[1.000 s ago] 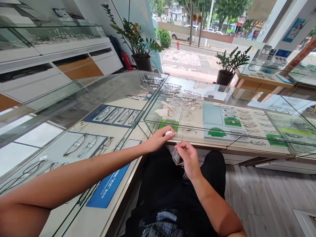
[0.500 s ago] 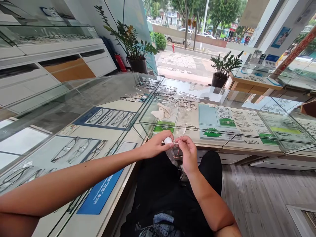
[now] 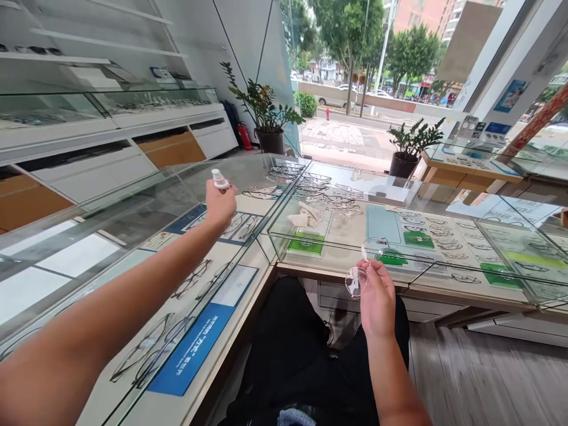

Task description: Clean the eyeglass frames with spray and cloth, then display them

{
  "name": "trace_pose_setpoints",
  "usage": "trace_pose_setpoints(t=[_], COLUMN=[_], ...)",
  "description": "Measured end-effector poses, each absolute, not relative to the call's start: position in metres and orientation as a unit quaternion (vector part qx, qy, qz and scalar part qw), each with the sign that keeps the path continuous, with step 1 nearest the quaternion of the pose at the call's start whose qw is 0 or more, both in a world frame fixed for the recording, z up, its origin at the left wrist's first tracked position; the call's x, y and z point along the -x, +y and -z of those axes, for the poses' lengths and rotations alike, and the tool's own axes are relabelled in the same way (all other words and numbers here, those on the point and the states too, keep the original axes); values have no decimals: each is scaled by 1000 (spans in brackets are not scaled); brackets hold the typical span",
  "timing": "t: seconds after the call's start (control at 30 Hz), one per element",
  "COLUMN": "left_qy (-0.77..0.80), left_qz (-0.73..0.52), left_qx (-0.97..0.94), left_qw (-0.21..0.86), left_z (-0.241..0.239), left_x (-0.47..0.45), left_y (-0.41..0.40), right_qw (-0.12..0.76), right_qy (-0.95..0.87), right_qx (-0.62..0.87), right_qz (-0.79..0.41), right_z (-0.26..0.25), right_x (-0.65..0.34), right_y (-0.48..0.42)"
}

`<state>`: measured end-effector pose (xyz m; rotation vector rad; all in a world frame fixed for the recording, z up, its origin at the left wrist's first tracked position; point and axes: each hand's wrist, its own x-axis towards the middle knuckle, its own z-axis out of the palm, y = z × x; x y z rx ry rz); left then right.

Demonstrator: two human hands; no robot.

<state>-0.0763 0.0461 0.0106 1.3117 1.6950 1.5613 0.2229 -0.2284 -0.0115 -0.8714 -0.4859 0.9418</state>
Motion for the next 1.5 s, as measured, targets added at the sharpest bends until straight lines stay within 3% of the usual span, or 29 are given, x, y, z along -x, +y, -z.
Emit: trace_pose_setpoints(t=[0.2,0.83,1.03,1.13,1.23,1.37,1.5], left_qy=[691,729,735,676,585,456,390], left_qz=[-566,-522,-551,-557,-483,-278,-126], left_qx=[-403,-408,-389,-482,-646,-845,-912], left_qw=[198,172,74,-25,-82,15,33], left_z=[3,7,-2,-8,-13,-7,13], left_x=[116,119,110,105,87,40,1], left_y=[60,57,42,31,21,6,-5], right_qw=[779,783,789,791,790,787,788], right_qy=[-210,-225,-226,-224,-227,-229,-220], right_qx=[410,397,399,395,393,391,393], right_qz=[-424,-421,-410,-410,-413,-419,-420], right_z=[16,7,7,8,7,3,1], right_x=[-228,-228,-230,-232,-232,-231,-232], right_y=[-230,-232,-234,-236,-237,-238,-241])
